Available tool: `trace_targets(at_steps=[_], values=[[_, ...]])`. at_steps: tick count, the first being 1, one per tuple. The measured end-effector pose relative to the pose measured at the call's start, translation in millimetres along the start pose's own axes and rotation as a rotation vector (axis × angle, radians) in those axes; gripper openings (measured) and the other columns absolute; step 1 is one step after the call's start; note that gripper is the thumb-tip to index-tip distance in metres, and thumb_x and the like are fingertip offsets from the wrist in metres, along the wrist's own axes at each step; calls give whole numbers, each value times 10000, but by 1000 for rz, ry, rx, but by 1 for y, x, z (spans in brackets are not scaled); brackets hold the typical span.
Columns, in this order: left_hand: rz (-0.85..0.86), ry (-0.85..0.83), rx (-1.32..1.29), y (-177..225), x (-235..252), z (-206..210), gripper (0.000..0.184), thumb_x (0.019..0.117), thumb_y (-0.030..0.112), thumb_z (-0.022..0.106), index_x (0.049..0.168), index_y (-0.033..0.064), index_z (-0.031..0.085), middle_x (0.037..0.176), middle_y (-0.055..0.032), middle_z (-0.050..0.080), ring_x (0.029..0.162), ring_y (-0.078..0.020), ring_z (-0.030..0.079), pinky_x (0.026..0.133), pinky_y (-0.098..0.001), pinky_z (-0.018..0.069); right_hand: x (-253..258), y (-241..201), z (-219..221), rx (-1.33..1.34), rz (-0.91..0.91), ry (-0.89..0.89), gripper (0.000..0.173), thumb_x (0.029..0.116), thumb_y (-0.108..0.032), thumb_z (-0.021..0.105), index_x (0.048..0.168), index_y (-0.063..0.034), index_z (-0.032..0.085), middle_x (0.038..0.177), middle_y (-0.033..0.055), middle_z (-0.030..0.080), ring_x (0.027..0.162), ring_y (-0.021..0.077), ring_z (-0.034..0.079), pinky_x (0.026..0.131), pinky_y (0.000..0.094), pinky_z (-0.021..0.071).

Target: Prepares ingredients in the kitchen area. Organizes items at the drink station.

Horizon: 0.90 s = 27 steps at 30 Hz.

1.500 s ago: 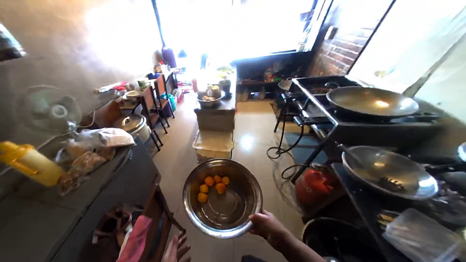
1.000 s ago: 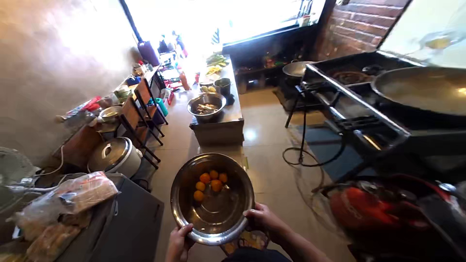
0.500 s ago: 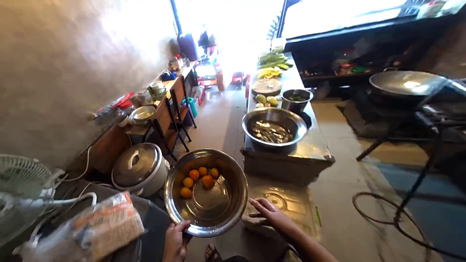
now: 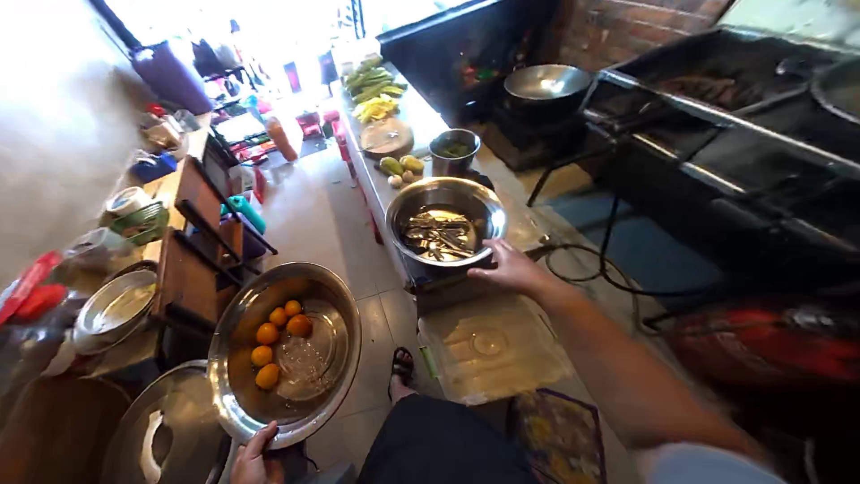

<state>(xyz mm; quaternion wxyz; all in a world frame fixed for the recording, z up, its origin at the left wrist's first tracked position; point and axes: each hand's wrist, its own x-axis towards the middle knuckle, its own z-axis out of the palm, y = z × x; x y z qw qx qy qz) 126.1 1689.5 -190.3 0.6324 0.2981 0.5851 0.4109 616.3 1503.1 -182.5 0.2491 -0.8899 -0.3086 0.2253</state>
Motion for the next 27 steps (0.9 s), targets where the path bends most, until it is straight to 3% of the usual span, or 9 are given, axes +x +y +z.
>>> trace_targets(at_steps=[5, 8, 11, 14, 19, 21, 23, 25, 27], values=[[33, 16, 45, 37, 59, 54, 199, 945, -24, 523, 1131, 47, 509, 890, -79, 662, 749, -164, 694, 666, -356, 622, 136, -5, 17, -245, 75, -111, 1132, 723, -459, 925, 1575, 13, 347, 1658, 277, 254, 1512, 483, 279, 1193, 672, 279], [10, -32, 54, 64, 80, 86, 159, 959, -18, 503, 1095, 62, 527, 883, -68, 687, 780, -157, 712, 707, -358, 633, 186, -1, 35, -452, 143, -268, 1344, 604, -509, 966, 1622, -10, 244, 1702, 255, 132, 1570, 474, 108, 1205, 739, 135], [4, -90, 57, 84, 111, 129, 154, 960, -21, 492, 1076, 69, 539, 872, -63, 709, 780, -153, 727, 705, -363, 641, 229, -1, 36, -495, 115, -319, 1325, 622, -536, 946, 1619, -3, 255, 1698, 249, 167, 1579, 463, 72, 1207, 756, 28], [22, -92, 97, 100, 127, 166, 179, 959, -36, 484, 1097, 66, 537, 874, -56, 712, 766, -142, 730, 676, -351, 644, 243, -8, 46, -490, 109, -345, 1191, 692, -622, 878, 1540, 53, 385, 1591, 299, 374, 1551, 484, 184, 1212, 747, -16], [2, -149, 111, 113, 161, 211, 202, 939, -40, 491, 1106, 66, 533, 891, -59, 715, 790, -148, 735, 695, -362, 646, 259, -3, 47, -565, -32, -269, 763, 724, -316, 924, 1333, 30, 619, 1322, 258, 633, 1369, 486, 475, 1185, 791, 32], [-10, -200, 129, 117, 174, 227, 198, 936, -47, 474, 1080, 67, 549, 875, -58, 723, 776, -147, 737, 687, -358, 646, 266, 5, 38, -556, -59, -232, 551, 791, -210, 861, 1279, -25, 681, 1277, 206, 674, 1343, 459, 508, 1174, 806, 24], [-22, -261, 160, 119, 188, 243, 206, 947, -53, 465, 1094, 74, 533, 873, -47, 720, 772, -133, 737, 672, -339, 646, 263, 12, 25, -487, -38, -163, 509, 823, -155, 829, 1296, -45, 679, 1296, 205, 669, 1346, 464, 507, 1169, 811, 49], [-33, -300, 170, 117, 201, 258, 197, 944, -55, 472, 1080, 70, 541, 855, -48, 723, 751, -130, 738, 644, -331, 646, 259, 21, 7, -399, 1, -62, 495, 868, -173, 811, 1322, -41, 664, 1346, 234, 634, 1339, 471, 522, 1150, 788, 219], [-40, -320, 190, 118, 212, 268, 181, 951, -54, 483, 1072, 67, 543, 836, -46, 721, 724, -122, 735, 614, -315, 642, 248, 29, -8, -335, 116, -4, 298, 950, -109, 710, 1231, -13, 695, 1281, 261, 642, 1240, 467, 591, 1042, 691, 448]])
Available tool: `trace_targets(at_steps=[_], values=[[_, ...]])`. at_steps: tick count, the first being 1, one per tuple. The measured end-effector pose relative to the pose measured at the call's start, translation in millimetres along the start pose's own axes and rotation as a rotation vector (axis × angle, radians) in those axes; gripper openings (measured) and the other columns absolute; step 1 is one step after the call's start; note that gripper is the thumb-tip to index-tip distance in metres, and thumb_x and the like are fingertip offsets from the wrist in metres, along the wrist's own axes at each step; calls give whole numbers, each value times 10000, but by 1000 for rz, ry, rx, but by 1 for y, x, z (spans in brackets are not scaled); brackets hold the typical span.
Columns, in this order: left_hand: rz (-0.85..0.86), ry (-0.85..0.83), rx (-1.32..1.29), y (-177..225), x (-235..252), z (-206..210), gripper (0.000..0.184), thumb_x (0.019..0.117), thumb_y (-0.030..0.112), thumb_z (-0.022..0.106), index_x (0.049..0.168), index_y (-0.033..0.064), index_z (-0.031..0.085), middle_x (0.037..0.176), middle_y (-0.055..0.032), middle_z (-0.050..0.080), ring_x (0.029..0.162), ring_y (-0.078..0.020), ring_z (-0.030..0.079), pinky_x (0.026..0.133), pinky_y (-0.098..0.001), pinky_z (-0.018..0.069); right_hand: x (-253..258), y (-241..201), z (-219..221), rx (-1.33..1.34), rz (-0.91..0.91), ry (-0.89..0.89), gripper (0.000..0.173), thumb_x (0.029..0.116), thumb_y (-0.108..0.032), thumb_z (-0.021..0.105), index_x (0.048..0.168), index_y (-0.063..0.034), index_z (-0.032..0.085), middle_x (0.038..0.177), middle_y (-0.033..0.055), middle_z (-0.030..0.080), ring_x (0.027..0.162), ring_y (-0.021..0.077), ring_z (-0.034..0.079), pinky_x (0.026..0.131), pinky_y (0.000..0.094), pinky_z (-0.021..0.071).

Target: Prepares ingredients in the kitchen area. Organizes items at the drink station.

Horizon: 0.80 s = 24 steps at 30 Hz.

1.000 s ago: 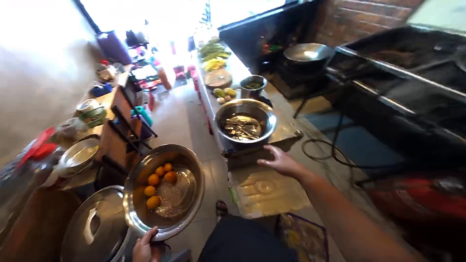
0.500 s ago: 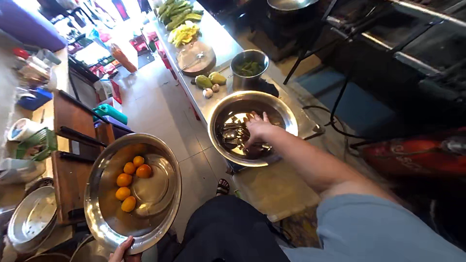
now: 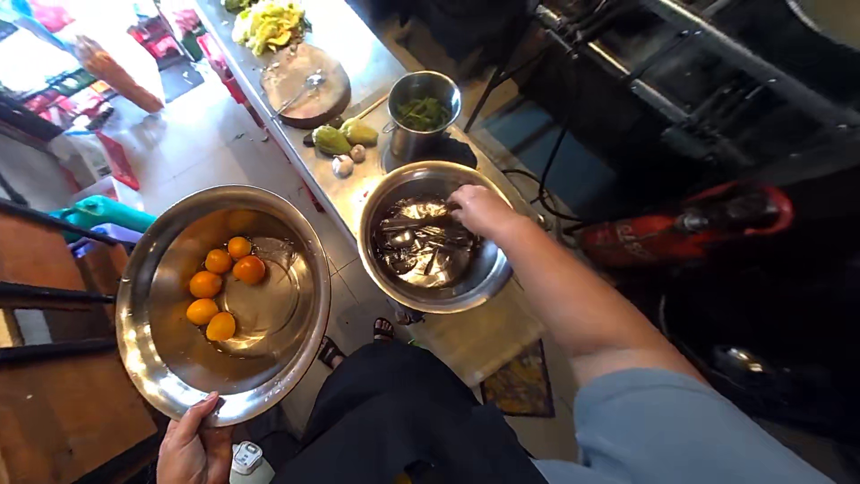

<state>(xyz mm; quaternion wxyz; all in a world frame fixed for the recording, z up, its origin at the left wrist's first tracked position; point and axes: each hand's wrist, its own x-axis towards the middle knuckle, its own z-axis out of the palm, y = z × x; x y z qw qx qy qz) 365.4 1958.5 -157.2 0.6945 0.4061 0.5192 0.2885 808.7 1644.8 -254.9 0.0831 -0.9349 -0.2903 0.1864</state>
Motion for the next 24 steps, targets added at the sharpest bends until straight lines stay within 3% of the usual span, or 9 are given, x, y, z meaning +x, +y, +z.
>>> trace_targets(at_steps=[4, 7, 10, 12, 14, 16, 19, 21, 24], values=[[-36, -46, 49, 8, 21, 11, 179, 951, -46, 499, 1080, 69, 545, 826, -40, 721, 695, -124, 733, 576, -301, 634, -30, 4, -5, -2, 247, -125, 226, 935, 26, 617, 1138, 28, 714, 1182, 294, 675, 1156, 495, 631, 949, 693, 501], [-42, -74, 71, 11, 36, 19, 189, 937, -50, 518, 1090, 57, 544, 829, -40, 712, 700, -125, 729, 585, -307, 636, -29, -6, 12, -11, 326, -114, 269, 929, 30, 613, 1183, 25, 701, 1203, 294, 674, 1155, 492, 639, 943, 687, 507], [-66, -72, 76, 16, 41, 23, 174, 935, -53, 519, 1073, 50, 549, 818, -57, 713, 679, -137, 729, 560, -306, 629, -18, -18, 28, -49, 351, -114, 348, 922, 57, 611, 1264, 18, 665, 1367, 317, 542, 1113, 520, 633, 884, 690, 538], [-77, -77, 74, 21, 45, 21, 178, 935, -55, 515, 1079, 46, 544, 820, -66, 717, 672, -147, 733, 551, -314, 631, -12, -25, 30, -53, 343, -94, 453, 919, 68, 613, 1358, -45, 626, 1434, 333, 484, 1067, 542, 644, 848, 691, 549], [-72, -84, 83, 23, 49, 18, 188, 927, -53, 521, 1087, 43, 543, 821, -69, 716, 674, -152, 734, 558, -325, 634, -9, -31, 29, -81, 331, -103, 516, 906, 39, 640, 1397, -119, 610, 1368, 329, 541, 1020, 546, 655, 796, 701, 546], [-64, -98, 97, 26, 52, 15, 198, 922, -58, 523, 1093, 40, 543, 829, -73, 715, 691, -157, 736, 578, -334, 640, -10, -34, 30, -68, 363, -126, 432, 947, -96, 628, 1377, -137, 605, 1216, 293, 669, 1054, 522, 669, 810, 715, 521], [-66, -103, 104, 28, 57, 12, 192, 919, -61, 526, 1080, 40, 553, 825, -74, 721, 688, -157, 738, 578, -331, 640, -10, -40, 31, 9, 483, -119, 456, 1010, -366, 626, 1344, -57, 595, 1178, 294, 683, 1117, 508, 656, 869, 717, 506], [-75, -102, 98, 30, 59, 12, 196, 921, -63, 524, 1088, 35, 553, 833, -77, 723, 691, -158, 740, 577, -331, 641, -6, -44, 33, 117, 590, -96, 536, 977, -380, 680, 1353, -13, 572, 1227, 295, 664, 1155, 499, 642, 898, 714, 500], [-81, -99, 92, 31, 62, 10, 199, 922, -57, 535, 1094, 42, 555, 830, -72, 724, 676, -159, 738, 566, -333, 639, 2, -36, 41, 388, 722, -9, 518, 874, -184, 741, 1313, 27, 563, 1217, 309, 652, 1158, 496, 628, 918, 721, 483]])
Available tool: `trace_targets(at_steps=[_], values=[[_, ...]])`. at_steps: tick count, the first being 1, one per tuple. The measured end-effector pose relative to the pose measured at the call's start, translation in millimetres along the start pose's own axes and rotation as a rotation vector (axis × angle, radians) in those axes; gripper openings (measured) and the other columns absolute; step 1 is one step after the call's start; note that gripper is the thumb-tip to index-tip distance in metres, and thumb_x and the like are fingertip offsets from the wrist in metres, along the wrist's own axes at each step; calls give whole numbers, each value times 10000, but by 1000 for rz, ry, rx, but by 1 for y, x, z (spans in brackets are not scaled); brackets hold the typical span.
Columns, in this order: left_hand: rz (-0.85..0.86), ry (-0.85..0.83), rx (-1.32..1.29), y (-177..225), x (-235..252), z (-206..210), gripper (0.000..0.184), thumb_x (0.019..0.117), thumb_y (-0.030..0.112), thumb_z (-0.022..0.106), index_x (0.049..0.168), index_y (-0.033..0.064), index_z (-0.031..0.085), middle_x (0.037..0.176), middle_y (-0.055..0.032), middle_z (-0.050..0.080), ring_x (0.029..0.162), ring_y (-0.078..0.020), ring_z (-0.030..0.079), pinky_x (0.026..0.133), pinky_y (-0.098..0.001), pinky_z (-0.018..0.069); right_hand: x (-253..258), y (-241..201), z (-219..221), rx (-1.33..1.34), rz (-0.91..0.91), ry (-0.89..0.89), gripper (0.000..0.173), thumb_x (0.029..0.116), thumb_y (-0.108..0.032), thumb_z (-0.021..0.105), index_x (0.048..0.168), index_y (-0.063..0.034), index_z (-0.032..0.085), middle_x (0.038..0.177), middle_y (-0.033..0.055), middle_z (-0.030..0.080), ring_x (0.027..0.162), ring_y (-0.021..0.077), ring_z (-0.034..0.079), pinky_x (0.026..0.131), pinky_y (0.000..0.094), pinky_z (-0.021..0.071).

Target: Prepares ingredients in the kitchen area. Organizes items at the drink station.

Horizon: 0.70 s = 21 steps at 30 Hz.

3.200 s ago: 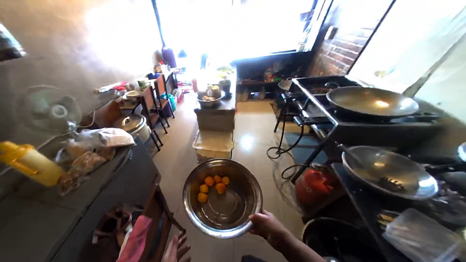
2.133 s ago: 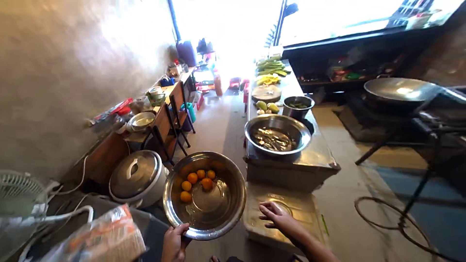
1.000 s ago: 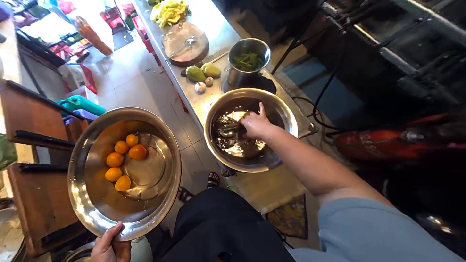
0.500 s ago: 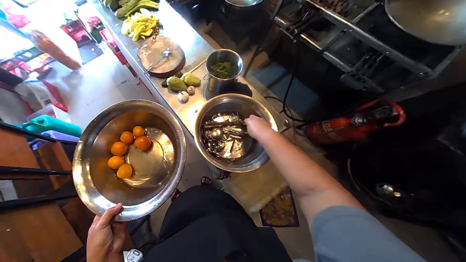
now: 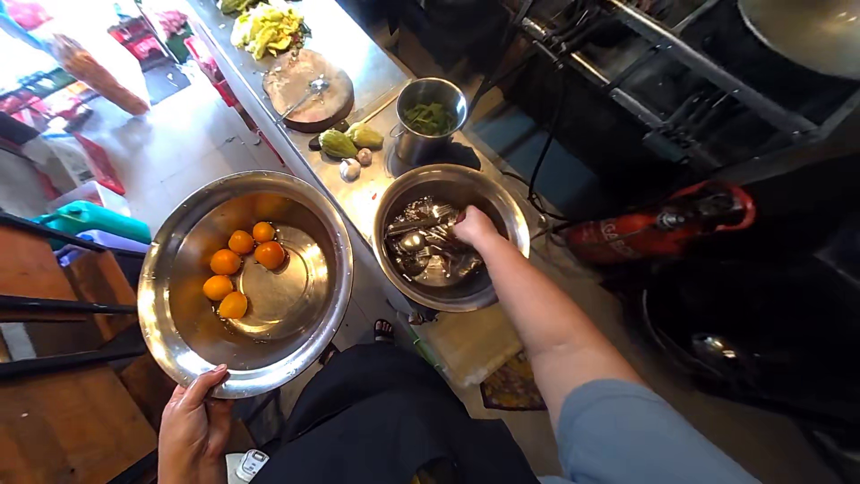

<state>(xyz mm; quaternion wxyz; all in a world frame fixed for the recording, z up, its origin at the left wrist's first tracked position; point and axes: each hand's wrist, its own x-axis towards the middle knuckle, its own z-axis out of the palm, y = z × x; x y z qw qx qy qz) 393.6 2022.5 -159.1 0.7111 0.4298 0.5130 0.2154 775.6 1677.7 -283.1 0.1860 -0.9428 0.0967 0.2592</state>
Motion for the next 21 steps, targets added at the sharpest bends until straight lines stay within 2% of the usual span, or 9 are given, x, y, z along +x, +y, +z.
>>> trace_targets(at_steps=[4, 7, 9, 11, 15, 16, 17, 19, 21], values=[[1, -12, 8, 5, 4, -6, 189, 920, -51, 532, 1083, 43, 554, 813, -70, 721, 662, -153, 733, 547, -327, 633, 3, 10, -4, 430, 58, 116, 612, 769, -56, 819, 1327, 16, 580, 1218, 296, 644, 1148, 455, 617, 939, 675, 489], [4, -8, 9, 8, 4, -7, 174, 928, -52, 524, 1070, 43, 555, 813, -64, 720, 662, -145, 733, 555, -320, 635, -14, 8, -19, 604, -200, 239, 428, 883, -62, 750, 1277, 34, 612, 1149, 217, 685, 1034, 307, 669, 903, 497, 547], [3, -6, 7, 9, 5, -6, 173, 937, -53, 509, 1071, 46, 553, 810, -63, 721, 660, -144, 732, 557, -317, 635, -28, 3, -30, 511, -475, 304, 296, 982, -63, 646, 1257, 45, 647, 1200, 204, 693, 1106, 267, 679, 1003, 437, 536], [11, 4, 6, 10, 6, -8, 170, 939, -54, 506, 1070, 42, 557, 810, -65, 722, 662, -148, 733, 557, -321, 635, -46, -6, -36, 307, -659, 250, 255, 1029, -76, 559, 1235, 5, 686, 1241, 203, 661, 1159, 288, 651, 1040, 458, 520], [18, 1, 14, 9, 6, -10, 167, 935, -45, 513, 1066, 50, 554, 801, -55, 721, 658, -143, 731, 553, -321, 632, -50, -10, -5, -41, -768, 11, 299, 993, -43, 591, 1256, -102, 720, 1285, 227, 621, 1206, 388, 611, 1030, 583, 499], [11, 3, 15, 9, 6, -10, 163, 939, -44, 518, 1068, 49, 552, 799, -55, 721, 654, -141, 730, 549, -316, 631, -43, -8, 4, -113, -770, -32, 435, 930, -63, 701, 1360, -118, 667, 1400, 243, 557, 1310, 423, 539, 1089, 606, 451], [4, 4, 12, 10, 5, -10, 162, 940, -46, 521, 1071, 45, 552, 801, -59, 722, 652, -142, 731, 549, -315, 632, -36, -6, 11, -211, -733, -91, 763, 830, -147, 836, 1521, -140, 512, 1583, 244, 393, 1464, 457, 373, 1173, 648, 343], [-7, 10, 7, 10, 3, -13, 158, 943, -47, 516, 1070, 39, 552, 804, -64, 724, 650, -144, 732, 546, -313, 632, -24, -6, 20, -402, -627, -172, 1375, 619, -329, 996, 1672, -152, 129, 1727, 201, 80, 1575, 475, 68, 1225, 704, 131], [-6, 15, 3, 9, 0, -15, 163, 937, -55, 512, 1067, 35, 552, 803, -66, 722, 643, -142, 729, 536, -304, 627, -15, -7, 26, -492, -548, -172, 1524, 556, -357, 1020, 1673, -128, 8, 1728, 204, 71, 1585, 459, 26, 1232, 707, 44]])
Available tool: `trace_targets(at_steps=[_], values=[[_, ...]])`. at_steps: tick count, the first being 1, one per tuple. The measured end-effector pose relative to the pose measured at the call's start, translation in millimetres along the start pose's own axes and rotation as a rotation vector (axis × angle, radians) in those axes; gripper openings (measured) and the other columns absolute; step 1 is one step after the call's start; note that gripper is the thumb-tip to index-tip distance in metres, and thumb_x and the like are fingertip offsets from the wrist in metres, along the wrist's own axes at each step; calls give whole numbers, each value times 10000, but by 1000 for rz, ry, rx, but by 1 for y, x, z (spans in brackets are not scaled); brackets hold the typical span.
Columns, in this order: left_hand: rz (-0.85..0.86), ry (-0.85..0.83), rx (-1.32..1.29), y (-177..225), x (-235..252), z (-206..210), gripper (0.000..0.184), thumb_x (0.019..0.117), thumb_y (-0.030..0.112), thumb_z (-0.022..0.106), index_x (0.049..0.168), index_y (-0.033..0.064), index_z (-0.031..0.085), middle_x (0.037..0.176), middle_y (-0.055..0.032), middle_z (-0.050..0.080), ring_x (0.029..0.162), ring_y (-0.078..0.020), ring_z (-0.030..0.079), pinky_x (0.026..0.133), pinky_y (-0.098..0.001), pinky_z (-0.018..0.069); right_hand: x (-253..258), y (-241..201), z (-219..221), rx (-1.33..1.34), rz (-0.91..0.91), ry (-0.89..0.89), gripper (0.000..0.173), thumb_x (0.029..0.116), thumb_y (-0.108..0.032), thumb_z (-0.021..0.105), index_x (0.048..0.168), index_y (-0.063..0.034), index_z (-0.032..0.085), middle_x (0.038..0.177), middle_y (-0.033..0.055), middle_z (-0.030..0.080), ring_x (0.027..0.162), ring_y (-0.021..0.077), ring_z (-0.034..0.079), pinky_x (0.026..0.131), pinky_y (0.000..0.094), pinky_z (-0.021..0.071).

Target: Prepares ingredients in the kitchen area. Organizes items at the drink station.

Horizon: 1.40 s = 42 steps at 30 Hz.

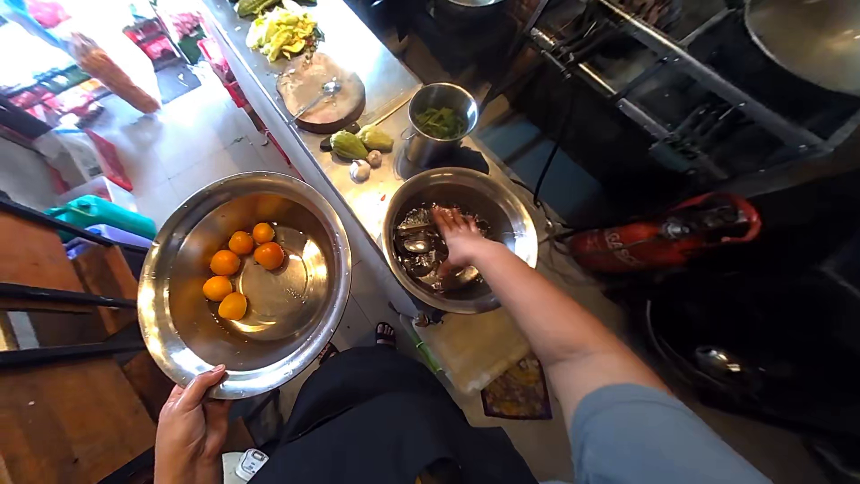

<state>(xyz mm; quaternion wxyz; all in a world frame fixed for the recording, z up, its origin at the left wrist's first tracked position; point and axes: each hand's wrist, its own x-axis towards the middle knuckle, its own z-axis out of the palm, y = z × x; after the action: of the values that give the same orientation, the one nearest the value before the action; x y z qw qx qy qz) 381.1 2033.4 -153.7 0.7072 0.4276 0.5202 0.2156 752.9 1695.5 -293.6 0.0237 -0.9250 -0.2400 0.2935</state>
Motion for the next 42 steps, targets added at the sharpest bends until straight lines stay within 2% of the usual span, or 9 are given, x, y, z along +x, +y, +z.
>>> trace_targets(at_steps=[5, 8, 11, 20, 24, 27, 30, 34, 42], values=[[-10, 0, -5, -3, -5, -3, 185, 929, -59, 513, 1083, 38, 547, 826, -76, 727, 670, -157, 739, 562, -318, 637, -4, 1, -7, -108, 64, 3, 1053, 695, -268, 938, 1526, 64, 384, 1481, 336, 469, 1424, 518, 398, 1201, 760, 95], [-15, 9, -14, -6, -7, -8, 174, 923, -63, 525, 1067, 30, 558, 814, -83, 728, 659, -161, 736, 554, -324, 634, -16, 2, -4, -181, 131, -73, 649, 768, -249, 874, 1291, 50, 633, 1313, 300, 618, 1266, 488, 558, 1144, 736, 279], [0, 15, -6, -8, -8, -11, 162, 915, -68, 534, 1043, 25, 568, 802, -81, 727, 649, -159, 733, 555, -322, 633, -24, -13, -9, -146, 255, -160, 707, 806, -299, 866, 1339, 61, 573, 1380, 330, 541, 1205, 521, 582, 1015, 716, 431], [15, 25, 11, -9, -12, -6, 169, 908, -68, 542, 1043, 32, 561, 789, -60, 721, 644, -143, 728, 548, -314, 630, -6, -9, 5, -80, 62, -74, 696, 715, -218, 907, 1298, 40, 629, 1391, 307, 545, 1305, 509, 504, 1041, 700, 426], [18, 7, 21, -9, -12, -2, 178, 905, -74, 541, 1047, 30, 564, 805, -64, 724, 660, -142, 731, 561, -313, 633, -12, -8, -3, 71, 118, -61, 1069, 706, -176, 943, 1558, 8, 323, 1447, 357, 465, 1265, 548, 536, 997, 703, 468], [17, -2, 14, -9, -14, 0, 185, 904, -73, 538, 1059, 25, 561, 809, -69, 724, 666, -147, 734, 562, -317, 635, -7, -4, -16, 266, 173, -142, 1278, 683, -333, 972, 1628, -58, 157, 1481, 365, 436, 1323, 539, 497, 1063, 701, 420], [19, -2, 6, -10, -14, 0, 187, 909, -74, 541, 1070, 20, 560, 815, -76, 725, 670, -155, 737, 563, -323, 637, 4, -4, -29, 302, 173, -200, 872, 980, -580, 624, 1604, -62, 304, 1454, 306, 531, 1359, 475, 515, 1120, 675, 378], [19, -2, 8, -11, -15, 4, 192, 909, -80, 536, 1067, 27, 555, 803, -68, 723, 650, -149, 733, 553, -314, 634, 12, -16, -37, 284, 306, -92, 751, 1103, -551, 238, 1276, 49, 655, 1345, 312, 612, 1311, 474, 557, 1061, 703, 405], [27, 8, -10, -13, -13, -5, 179, 898, -81, 548, 1044, 20, 574, 813, -81, 726, 669, -157, 735, 574, -331, 640, -9, -9, -38, 744, 319, 737, 299, 966, -317, 717, 1071, -43, 771, 1074, 155, 753, 1061, 323, 697, 984, 582, 503]])
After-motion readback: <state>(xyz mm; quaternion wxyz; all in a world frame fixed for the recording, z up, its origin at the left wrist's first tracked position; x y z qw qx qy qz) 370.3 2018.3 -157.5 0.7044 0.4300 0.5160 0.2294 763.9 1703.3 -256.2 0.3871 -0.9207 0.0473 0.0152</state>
